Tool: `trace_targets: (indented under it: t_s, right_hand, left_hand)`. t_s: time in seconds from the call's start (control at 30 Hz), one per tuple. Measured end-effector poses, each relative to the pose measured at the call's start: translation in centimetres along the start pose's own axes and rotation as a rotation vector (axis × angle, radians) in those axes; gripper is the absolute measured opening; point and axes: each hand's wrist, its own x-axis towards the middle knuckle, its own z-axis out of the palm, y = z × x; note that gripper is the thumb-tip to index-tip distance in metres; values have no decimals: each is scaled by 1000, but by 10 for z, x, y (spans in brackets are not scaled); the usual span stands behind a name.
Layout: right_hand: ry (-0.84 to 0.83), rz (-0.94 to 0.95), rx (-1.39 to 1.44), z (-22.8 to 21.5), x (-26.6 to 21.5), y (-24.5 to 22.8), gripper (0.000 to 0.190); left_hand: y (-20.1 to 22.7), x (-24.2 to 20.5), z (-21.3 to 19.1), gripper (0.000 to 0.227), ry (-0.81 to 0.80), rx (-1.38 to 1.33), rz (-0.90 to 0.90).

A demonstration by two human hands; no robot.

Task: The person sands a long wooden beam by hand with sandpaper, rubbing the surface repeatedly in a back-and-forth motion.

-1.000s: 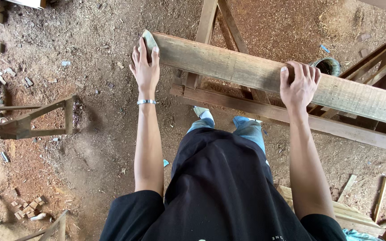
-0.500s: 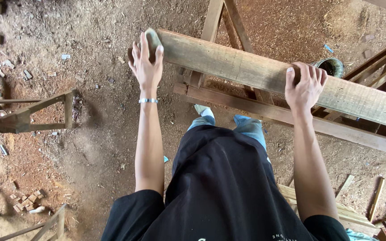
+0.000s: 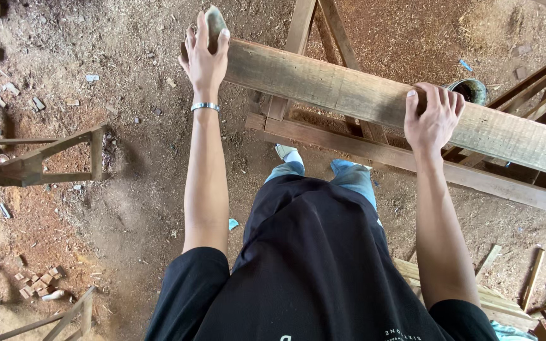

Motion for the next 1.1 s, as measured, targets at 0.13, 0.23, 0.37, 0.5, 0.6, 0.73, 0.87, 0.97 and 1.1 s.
trace_targets:
  t_s: [0.13,0.23,0.37,0.5,0.6,0.73,0.87,0.97,1.1]
  right_hand:
    - [2,-2,5,-2,-1,-2,33]
    - [20,-30,17,-4,-2,-1,33]
    - [29,-39,30,-7,-2,-5,32]
    - [32,-39,43,-11,-2,-7,31]
    - [53,-58,34,-12,-2,-9,30]
    - [47,-50,34,-12,-2,-10,29]
    - [27,-35,24,-8,0,-7,29]
    - [23,-45,3,-4,-2,-3,29]
    - [8,-31,22,-5,0,-4,28]
  left_hand:
    - [-3,-5,2,70,17,25,15]
    - [-4,-15,-2,73,2,-5,-4]
    - [-8,-28,-13,75,-10,2,9]
    - [-14,-47,-20,76,-24,-3,7]
    - [-21,-61,-24,76,-32,-4,4]
    - [-23,-70,-28,78,-78,24,-75]
    - [-25,-77,-30,79,-57,-2,-7]
    - [-25,-69,-32,81,-57,19,-30]
    - [-21,-56,-33,83,-64,14,-29]
